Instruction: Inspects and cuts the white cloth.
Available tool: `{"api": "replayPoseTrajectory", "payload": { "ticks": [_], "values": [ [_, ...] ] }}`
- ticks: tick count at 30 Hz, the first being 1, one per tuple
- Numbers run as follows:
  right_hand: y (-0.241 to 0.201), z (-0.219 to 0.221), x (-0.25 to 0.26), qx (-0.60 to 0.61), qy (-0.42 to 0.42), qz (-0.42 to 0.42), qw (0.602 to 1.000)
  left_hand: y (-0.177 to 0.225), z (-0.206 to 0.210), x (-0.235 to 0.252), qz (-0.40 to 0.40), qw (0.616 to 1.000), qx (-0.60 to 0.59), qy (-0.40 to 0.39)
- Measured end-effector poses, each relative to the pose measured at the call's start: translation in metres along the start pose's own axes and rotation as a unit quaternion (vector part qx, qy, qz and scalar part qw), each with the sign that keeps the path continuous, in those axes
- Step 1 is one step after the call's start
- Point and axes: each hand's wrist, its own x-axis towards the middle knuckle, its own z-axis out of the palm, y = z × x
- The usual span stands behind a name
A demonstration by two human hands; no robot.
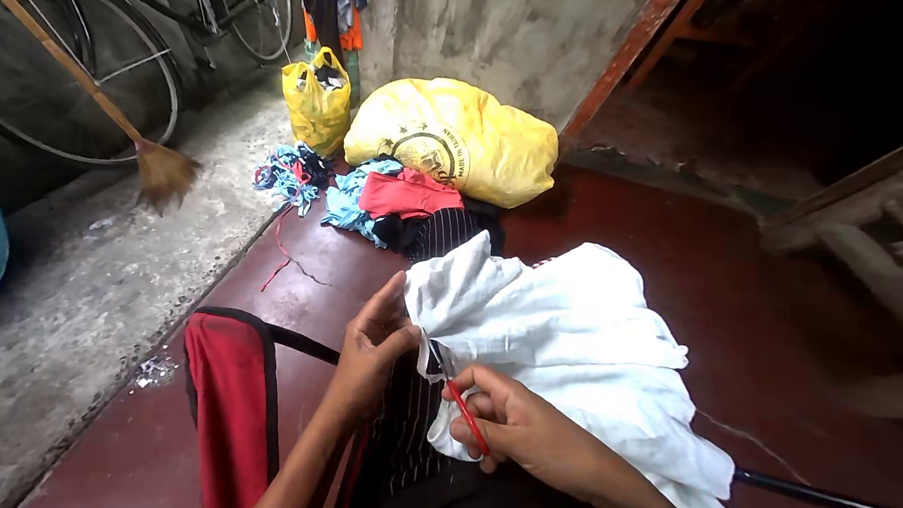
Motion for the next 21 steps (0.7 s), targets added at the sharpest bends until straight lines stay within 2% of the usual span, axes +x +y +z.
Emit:
{"api": "replayPoseTrajectory", "payload": {
  "ticks": [4,17,21],
  "values": [
    [0.0023,0.0021,-0.0002,-0.025,0.010,0.001,1.000,-0.0005,0.0026,0.0043,-0.017,0.998,-0.057,0.017],
    [0.0037,0.0026,-0.0007,-0.030,0.010,-0.015,0.999,0.0001,-0.0014,0.0036,0.038,0.999,-0.001,0.013],
    [0.0014,0.0010,-0.0016,-0.006,-0.001,0.003,1.000,-0.0007,0.0000,0.0032,0.028,0.999,0.007,0.014]
  ]
}}
